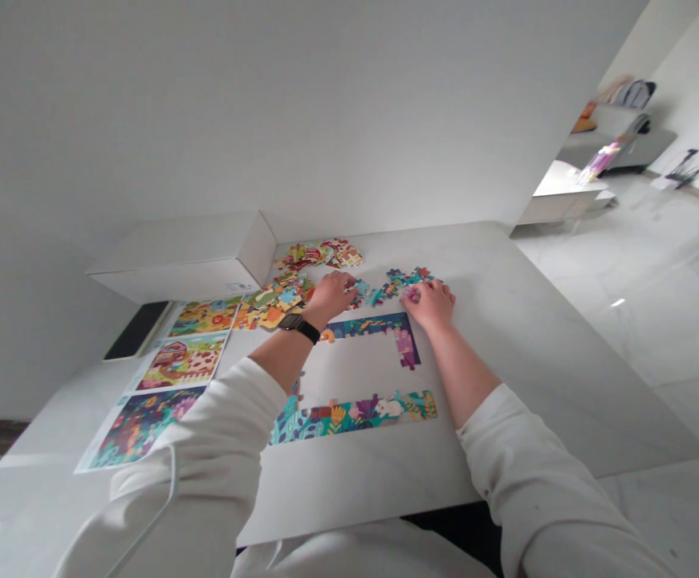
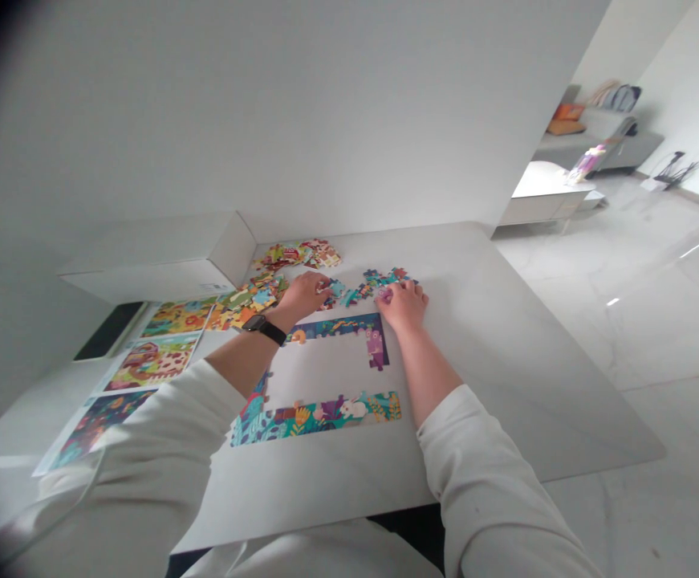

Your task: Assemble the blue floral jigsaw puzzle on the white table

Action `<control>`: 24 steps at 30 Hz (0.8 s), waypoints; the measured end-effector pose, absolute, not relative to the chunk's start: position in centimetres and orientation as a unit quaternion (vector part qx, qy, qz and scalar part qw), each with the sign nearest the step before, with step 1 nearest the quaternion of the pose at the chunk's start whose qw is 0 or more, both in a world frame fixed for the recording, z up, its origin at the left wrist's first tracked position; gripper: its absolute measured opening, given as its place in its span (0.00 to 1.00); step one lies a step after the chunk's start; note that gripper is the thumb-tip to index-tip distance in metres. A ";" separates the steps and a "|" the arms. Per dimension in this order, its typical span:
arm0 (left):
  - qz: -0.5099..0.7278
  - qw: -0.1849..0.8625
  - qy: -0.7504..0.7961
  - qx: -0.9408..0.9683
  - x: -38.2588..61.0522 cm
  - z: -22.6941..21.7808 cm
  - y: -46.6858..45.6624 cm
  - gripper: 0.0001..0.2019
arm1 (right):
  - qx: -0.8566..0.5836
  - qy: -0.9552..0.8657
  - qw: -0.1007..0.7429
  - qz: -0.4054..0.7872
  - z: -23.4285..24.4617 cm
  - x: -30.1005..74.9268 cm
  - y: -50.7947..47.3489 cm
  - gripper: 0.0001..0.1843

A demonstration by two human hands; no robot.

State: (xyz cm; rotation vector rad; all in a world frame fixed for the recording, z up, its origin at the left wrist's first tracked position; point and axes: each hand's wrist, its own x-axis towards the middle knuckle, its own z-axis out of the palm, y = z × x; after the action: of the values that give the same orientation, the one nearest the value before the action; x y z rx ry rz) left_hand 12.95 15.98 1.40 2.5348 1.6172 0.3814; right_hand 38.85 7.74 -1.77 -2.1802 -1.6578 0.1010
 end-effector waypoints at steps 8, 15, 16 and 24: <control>0.063 0.042 0.498 0.864 18.9 0.7 14.9 0.23 | -0.779 -0.593 0.199 0.033 -1.8 38.8 7.6 0.25; 0.059 0.048 0.505 0.860 19.2 0.4 15.6 0.21 | -0.780 -0.591 0.203 0.039 -1.6 38.7 7.6 0.23; 0.061 0.051 0.502 0.861 19.3 0.4 15.6 0.22 | -0.780 -0.589 0.206 0.041 -1.6 38.7 7.6 0.22; 0.101 0.060 0.507 0.854 21.2 0.2 15.5 0.20 | -0.811 -0.534 0.237 0.036 -2.2 39.2 8.0 0.24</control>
State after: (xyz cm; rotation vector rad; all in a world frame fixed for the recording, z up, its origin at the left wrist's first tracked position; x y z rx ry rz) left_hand 21.23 15.52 0.22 2.5848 1.5349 0.3058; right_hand 39.23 7.95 -2.21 -2.2215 -1.4641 0.0985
